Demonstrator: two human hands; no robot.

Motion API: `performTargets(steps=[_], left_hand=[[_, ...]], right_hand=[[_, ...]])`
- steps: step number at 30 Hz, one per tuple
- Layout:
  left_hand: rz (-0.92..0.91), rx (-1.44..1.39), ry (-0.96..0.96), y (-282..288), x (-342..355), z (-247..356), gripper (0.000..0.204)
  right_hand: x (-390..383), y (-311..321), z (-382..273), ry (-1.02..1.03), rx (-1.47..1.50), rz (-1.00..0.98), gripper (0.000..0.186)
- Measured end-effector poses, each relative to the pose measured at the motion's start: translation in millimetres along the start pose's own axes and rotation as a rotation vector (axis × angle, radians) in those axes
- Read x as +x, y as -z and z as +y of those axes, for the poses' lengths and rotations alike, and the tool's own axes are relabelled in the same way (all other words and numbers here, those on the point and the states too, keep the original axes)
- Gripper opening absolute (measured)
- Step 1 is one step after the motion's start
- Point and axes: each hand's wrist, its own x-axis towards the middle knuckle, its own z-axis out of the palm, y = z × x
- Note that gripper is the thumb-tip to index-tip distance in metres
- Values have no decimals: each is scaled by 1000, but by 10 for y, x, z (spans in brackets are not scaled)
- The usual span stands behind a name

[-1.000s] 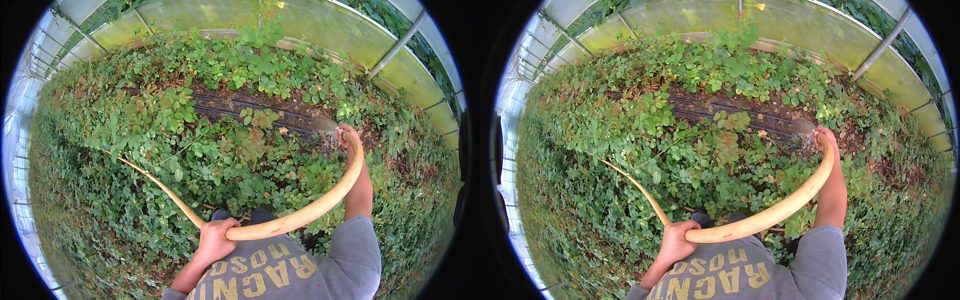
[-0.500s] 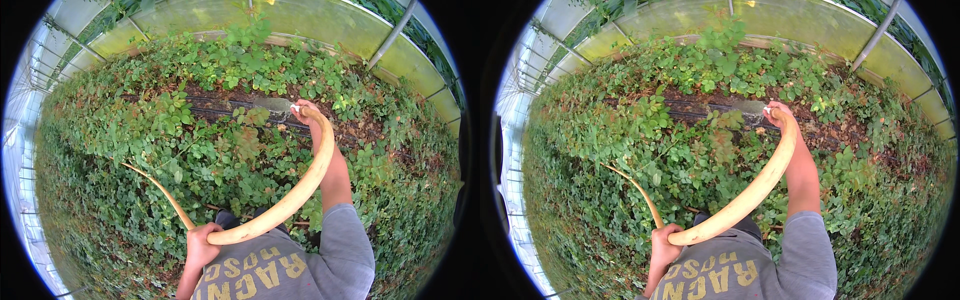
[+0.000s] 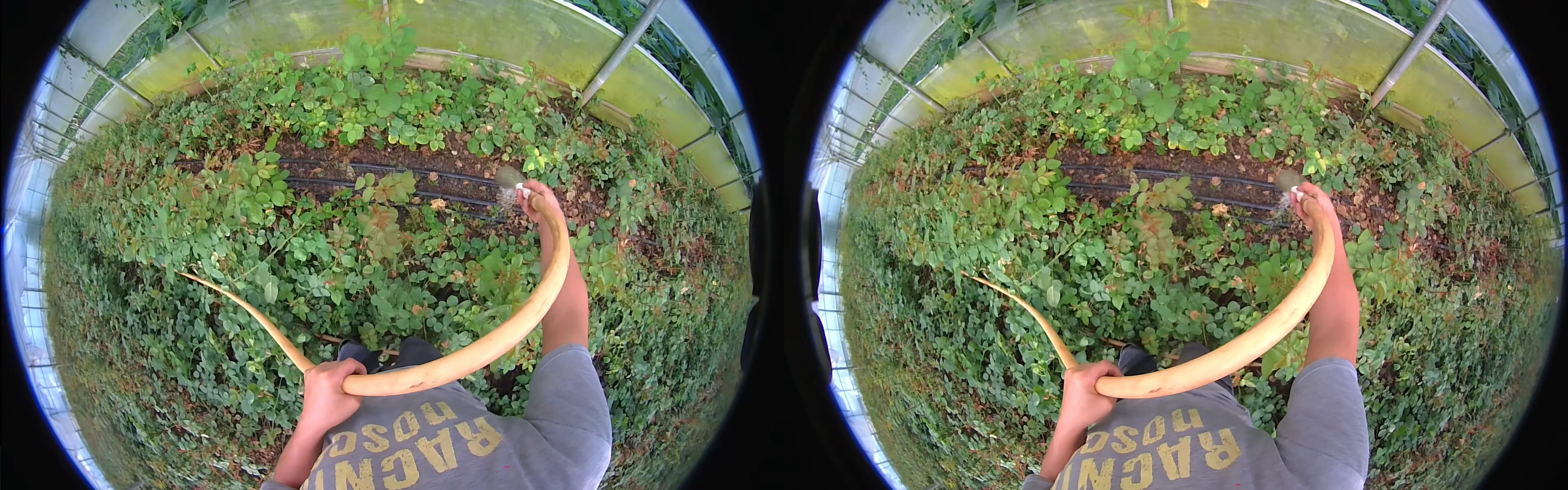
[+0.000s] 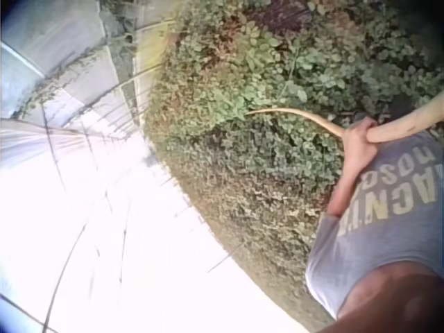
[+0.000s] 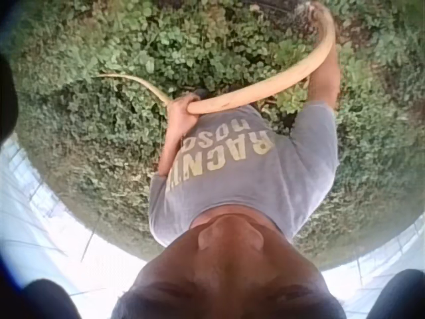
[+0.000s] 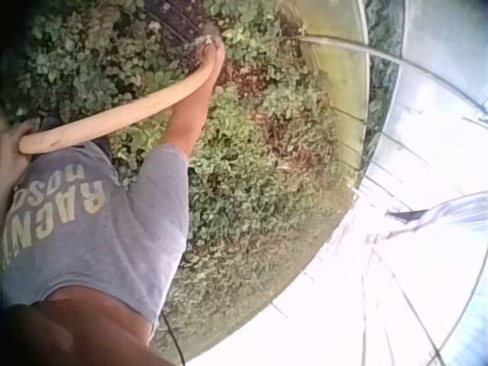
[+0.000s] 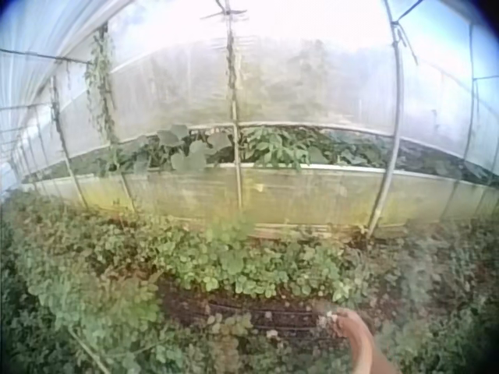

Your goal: The person waters a dense patch of low-growing green plants inside a greenhouse using a yellow hose with a spray nozzle. They move the hose back and forth to cover different areas of the foliage.

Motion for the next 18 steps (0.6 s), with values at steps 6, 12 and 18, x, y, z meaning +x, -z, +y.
performTargets(steps=[6,12,18], left_hand=[[75,-37,82,49,-86,-31,15],[45,-54,140,-23,-11,-60,16],[8,7,-4,-97,116,-28,16]], right_hand=[[135,-1058,86,-93,98,-193,22],[-51,-346,-110,-17,63,94,19],[-173,383,-172,42,-15,172,21]])
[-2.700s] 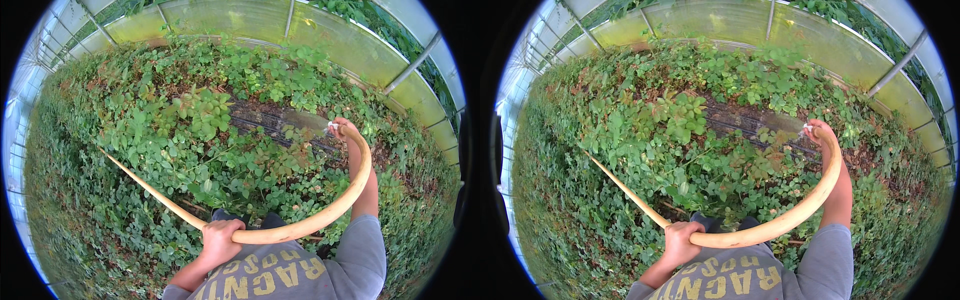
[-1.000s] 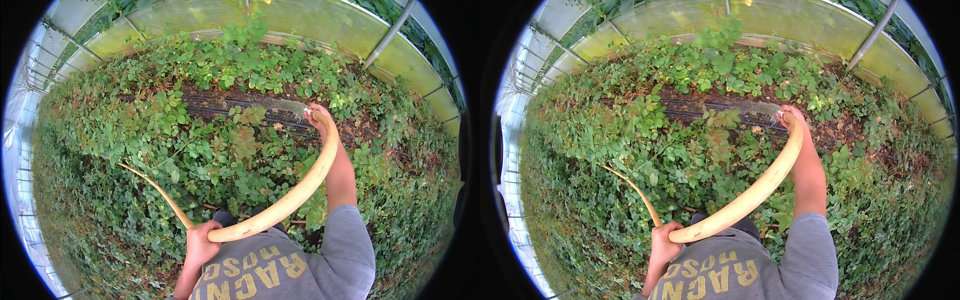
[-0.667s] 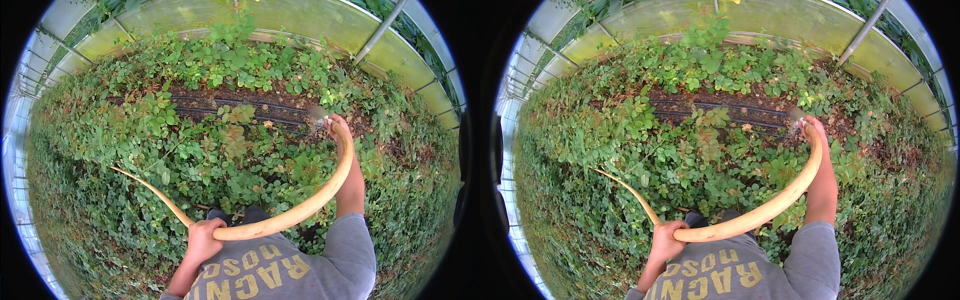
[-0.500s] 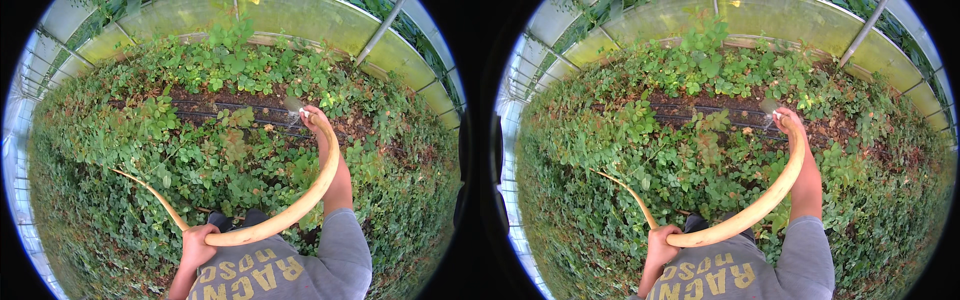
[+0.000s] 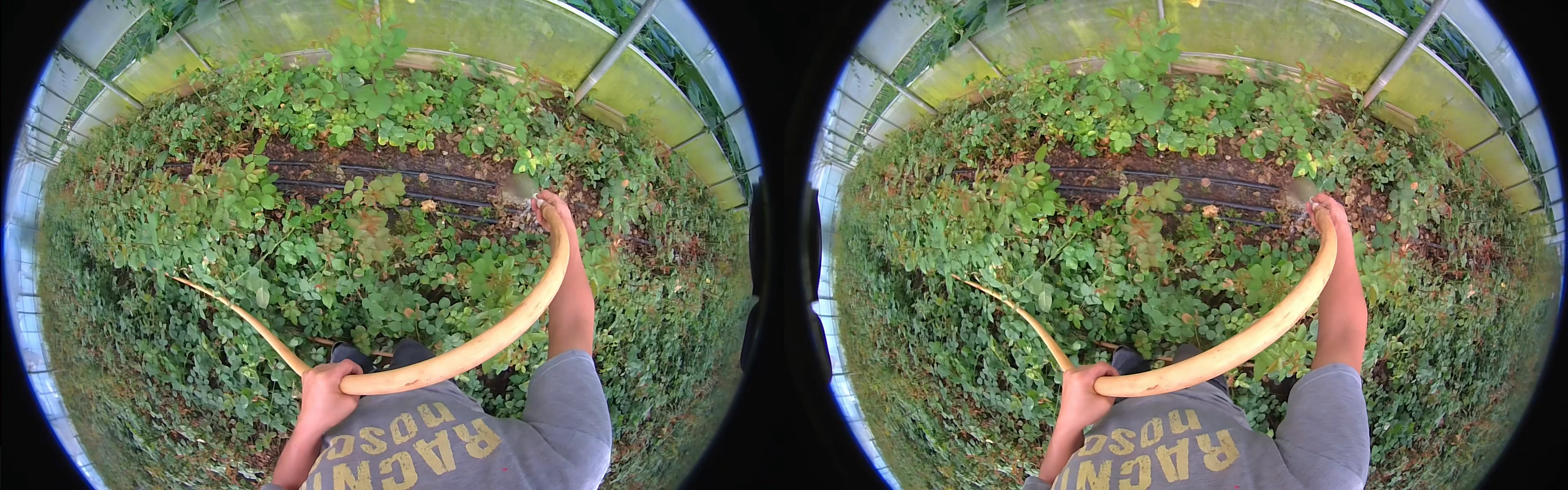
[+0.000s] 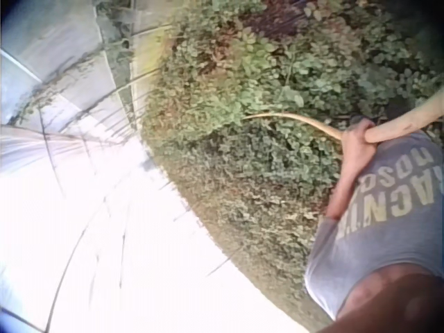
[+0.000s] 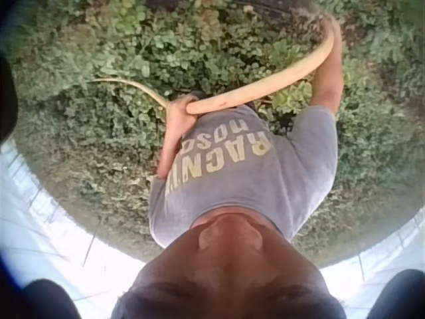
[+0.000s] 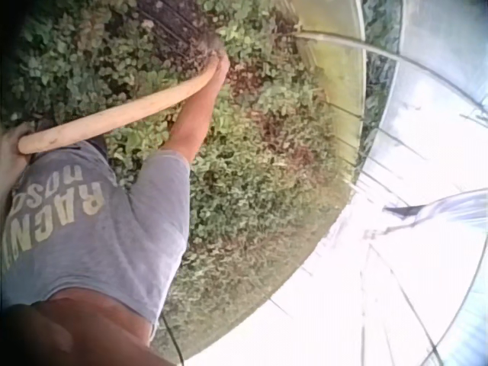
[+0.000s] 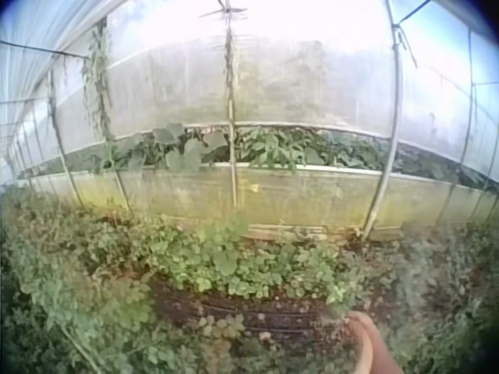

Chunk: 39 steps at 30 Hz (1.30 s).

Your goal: The person waters a dense patch of low-growing green plants inside a greenhouse using a yellow hose with a spray nozzle. They move the hose back and forth to cover different areas of the foliage.

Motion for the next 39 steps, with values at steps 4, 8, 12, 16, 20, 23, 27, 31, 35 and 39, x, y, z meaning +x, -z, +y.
performTargets(steps=[4,8,12,16,20,23,27,31,35,39], left_hand=[[17,8,53,65,-39,64,16],[62,-31,82,147,-129,43,16],[107,-47,94,104,-191,24,16],[102,-45,106,-4,-180,2,16],[35,-31,49,-100,-139,-22,17],[43,-23,53,-97,-158,-7,17],[80,-3,70,16,-174,26,17],[103,11,145,47,-279,-19,14],[105,-6,159,14,-247,-26,15],[71,-27,128,-57,-154,-24,16]], right_hand=[[-17,-521,142,-60,34,-124,22],[188,-1291,455,-201,100,-423,17],[182,-1588,542,-384,136,-477,15],[132,-951,497,-107,-271,-231,27],[88,-370,327,-94,-133,-87,16],[25,-593,346,-103,-164,-153,13],[436,-996,733,-191,-16,-565,10],[460,-1619,976,-299,81,-720,17],[369,-1503,958,-175,-237,-534,32],[95,-790,720,-157,-370,-188,20]])
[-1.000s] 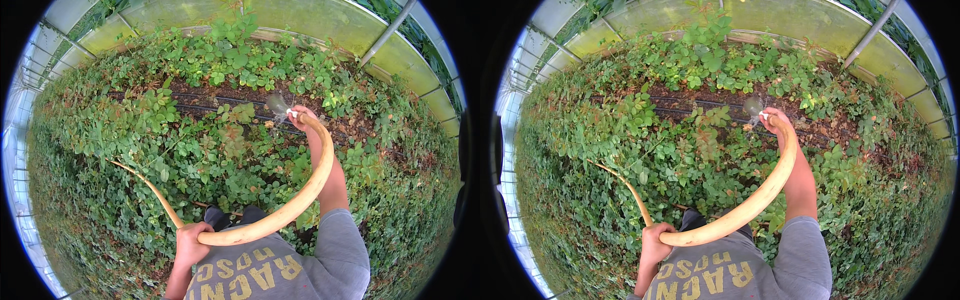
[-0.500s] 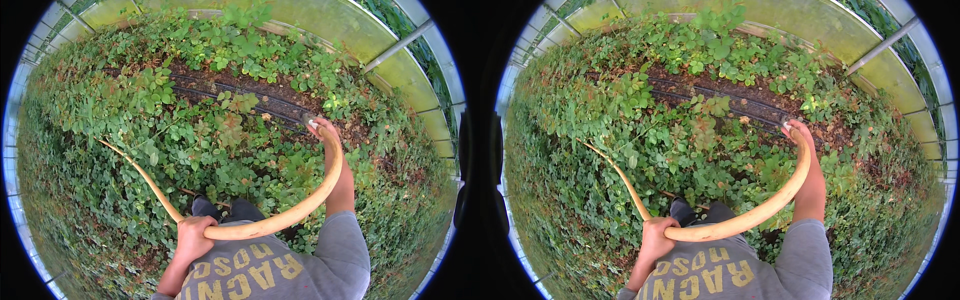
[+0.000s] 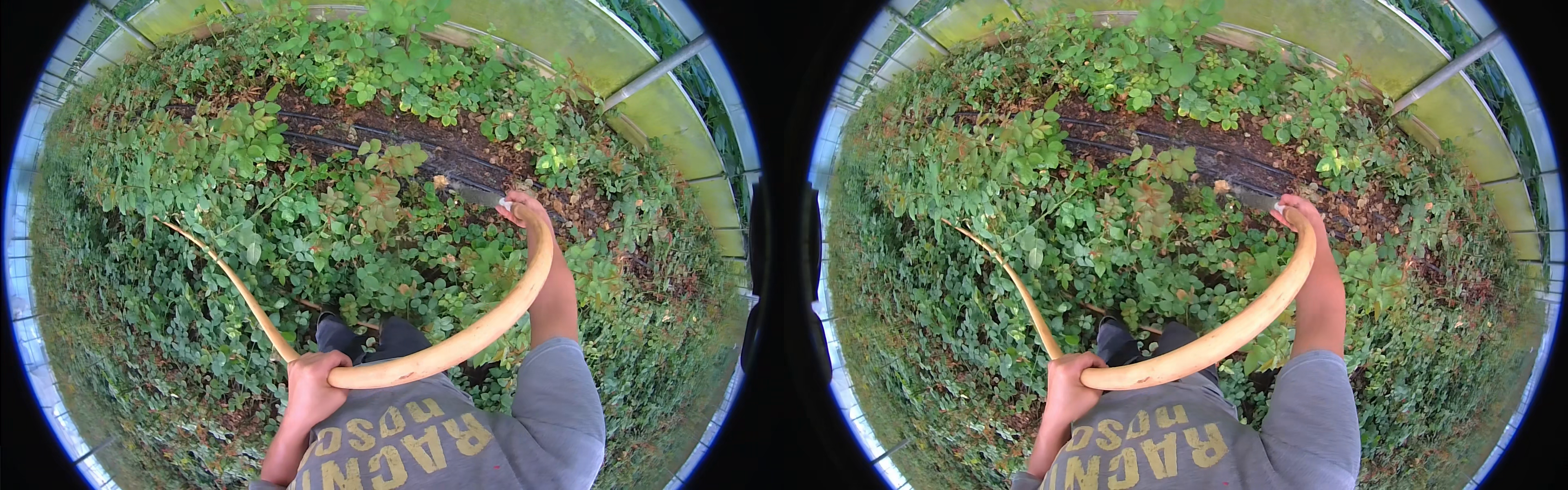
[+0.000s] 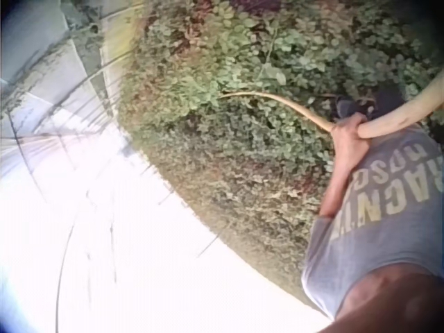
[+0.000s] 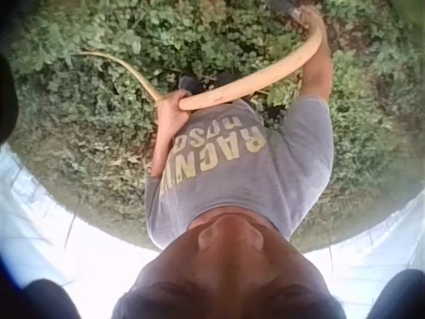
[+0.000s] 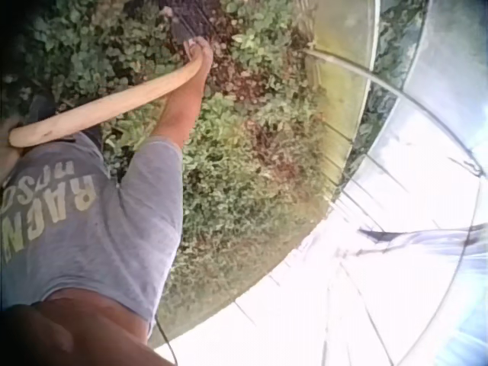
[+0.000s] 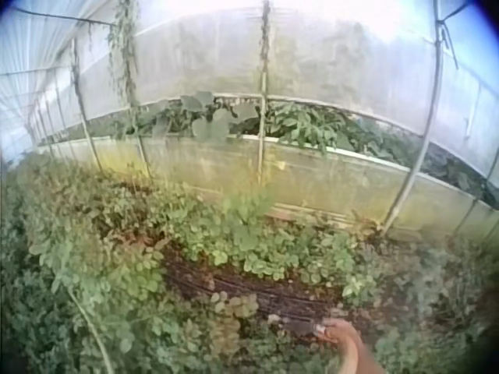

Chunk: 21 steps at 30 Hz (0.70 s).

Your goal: The person waters a dense patch of low-growing green plants inside a greenhouse using a yellow hose with a spray nozzle. They move the hose back and forth to cover different areas of the foliage.

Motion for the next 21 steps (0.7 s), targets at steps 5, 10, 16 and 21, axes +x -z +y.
performTargets(steps=[5,10,16,21], left_hand=[[-63,-19,-90,-29,106,-13,16],[-27,3,-67,112,55,-33,16],[18,-25,-9,102,-12,-80,16],[-41,-39,-44,-22,53,-71,15]], right_hand=[[45,683,73,-88,184,-77,6],[25,-101,-69,33,86,-394,13],[-11,-324,-145,11,-100,-296,9],[103,881,2,-218,261,-5,9]])
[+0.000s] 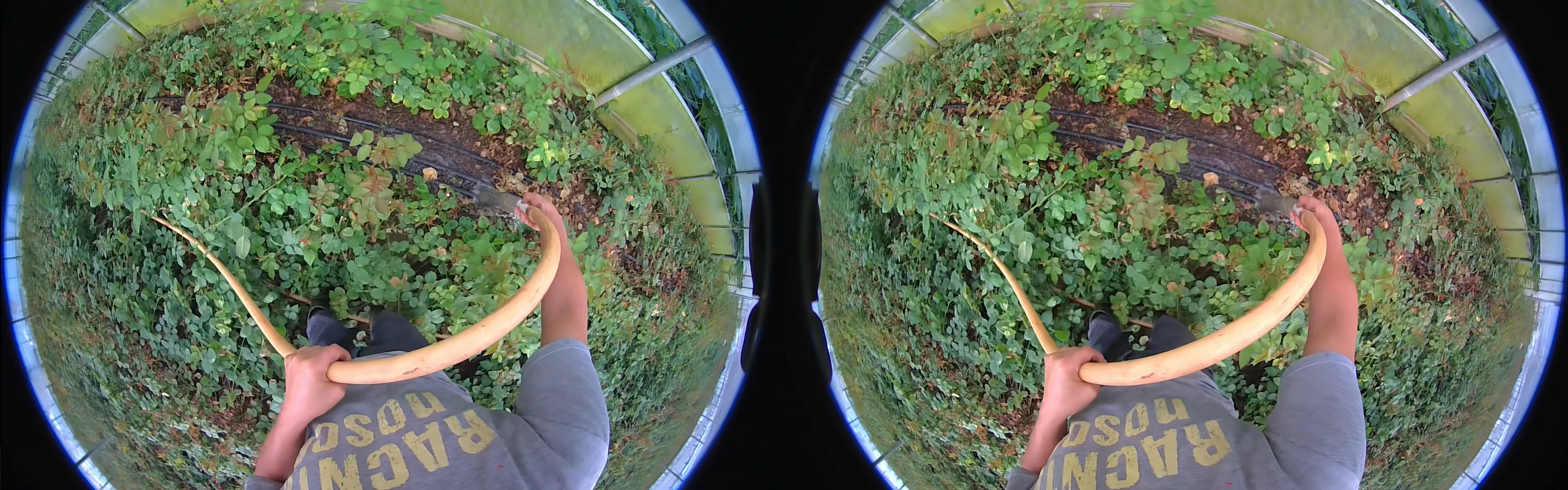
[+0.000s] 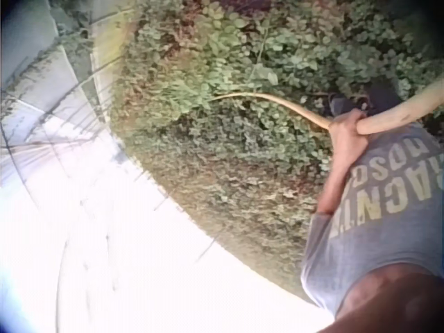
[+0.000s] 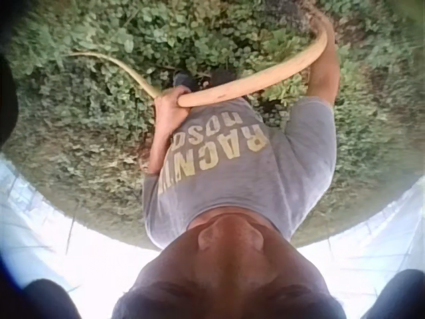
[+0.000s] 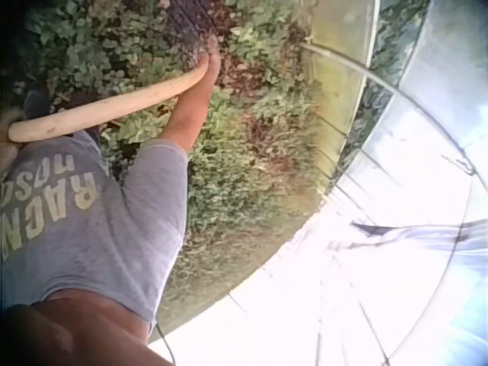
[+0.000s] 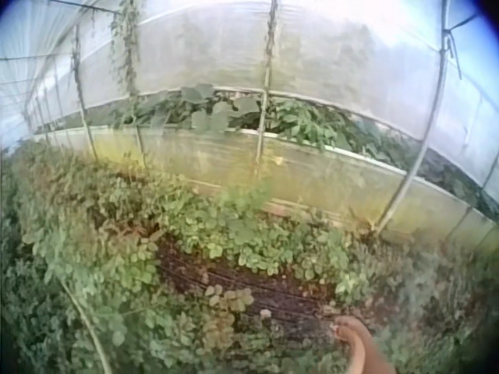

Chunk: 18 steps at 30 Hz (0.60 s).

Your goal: The person waters a dense patch of low-growing green plants inside a greenhouse using a yellow hose with a spray nozzle. They move the hose back and forth to cover different areas of the foliage.

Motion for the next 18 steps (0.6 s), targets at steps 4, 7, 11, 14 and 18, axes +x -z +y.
performTargets(steps=[4,7,11,14,18], left_hand=[[1,15,-29,8,-19,29,15],[49,37,-17,137,-58,49,14],[115,11,-18,297,-165,46,15],[163,-14,-6,328,-226,4,16],[137,-50,-46,330,-289,-124,17]], right_hand=[[-127,-318,-64,48,-95,-130,15],[-94,-968,-6,214,-220,-455,19],[77,-1613,-46,103,-245,-576,18],[19,-1510,-118,108,-319,-330,20],[-143,-1530,-288,94,-341,-299,16]])
